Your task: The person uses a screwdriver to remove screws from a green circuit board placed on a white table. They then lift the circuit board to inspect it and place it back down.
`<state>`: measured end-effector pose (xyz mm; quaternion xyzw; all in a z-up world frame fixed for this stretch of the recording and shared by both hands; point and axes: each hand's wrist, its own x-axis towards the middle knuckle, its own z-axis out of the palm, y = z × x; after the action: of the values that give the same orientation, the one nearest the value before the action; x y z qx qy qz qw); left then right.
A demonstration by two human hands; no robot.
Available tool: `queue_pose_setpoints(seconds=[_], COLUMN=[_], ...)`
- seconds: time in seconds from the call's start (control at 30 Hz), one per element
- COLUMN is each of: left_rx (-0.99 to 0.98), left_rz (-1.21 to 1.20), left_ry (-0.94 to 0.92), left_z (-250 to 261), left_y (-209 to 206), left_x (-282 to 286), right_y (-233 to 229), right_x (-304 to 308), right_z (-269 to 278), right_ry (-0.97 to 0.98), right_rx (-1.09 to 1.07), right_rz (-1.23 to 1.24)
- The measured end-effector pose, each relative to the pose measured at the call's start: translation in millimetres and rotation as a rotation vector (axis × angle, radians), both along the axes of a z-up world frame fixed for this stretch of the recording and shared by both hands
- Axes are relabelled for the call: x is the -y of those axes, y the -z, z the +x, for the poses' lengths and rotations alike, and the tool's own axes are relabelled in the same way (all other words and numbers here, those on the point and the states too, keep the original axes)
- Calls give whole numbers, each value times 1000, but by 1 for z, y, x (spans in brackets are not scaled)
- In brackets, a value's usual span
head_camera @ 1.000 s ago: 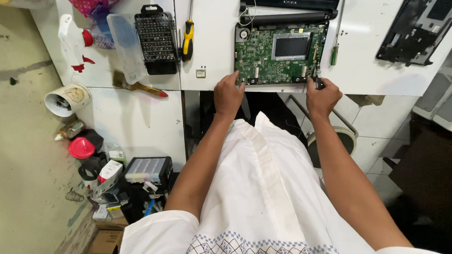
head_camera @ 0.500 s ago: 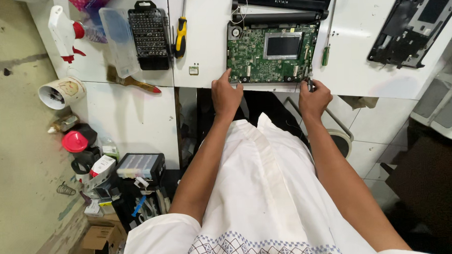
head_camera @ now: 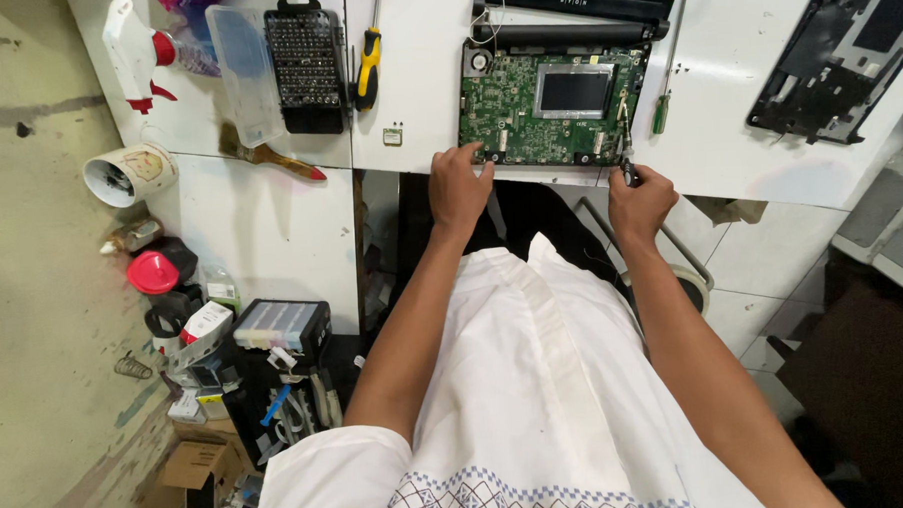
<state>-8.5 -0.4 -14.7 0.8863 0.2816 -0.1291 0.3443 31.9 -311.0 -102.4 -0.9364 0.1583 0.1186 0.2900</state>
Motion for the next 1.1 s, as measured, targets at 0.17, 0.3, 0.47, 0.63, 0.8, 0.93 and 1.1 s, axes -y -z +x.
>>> queue_pose_setpoints(seconds=[0.17, 0.3, 0.47, 0.63, 0.8, 0.93, 1.1], left_rx=[94, 110, 117, 99, 76, 86, -6], left_rz=[63, 59, 21, 6, -5, -12, 65], left_ry=[139, 147, 124, 156, 167, 160, 151], left_z=[-4, 4, 18, 20, 28, 36, 40], left_y=[38, 45, 36, 43, 39, 41, 62], left_x=[8, 12, 9, 12, 10, 12, 16], right_y=[-25, -10, -14, -16, -15, -25, -21], right_x=[-13, -8, -15, -18, -13, -7, 4], right_z=[12, 11, 14, 13, 9, 6, -3], right_ry=[-47, -59, -23, 84, 260, 322, 388], right_rx=[41, 53, 24, 12, -65, -93, -77], right_rz=[-46, -35, -5, 34, 234, 287, 308])
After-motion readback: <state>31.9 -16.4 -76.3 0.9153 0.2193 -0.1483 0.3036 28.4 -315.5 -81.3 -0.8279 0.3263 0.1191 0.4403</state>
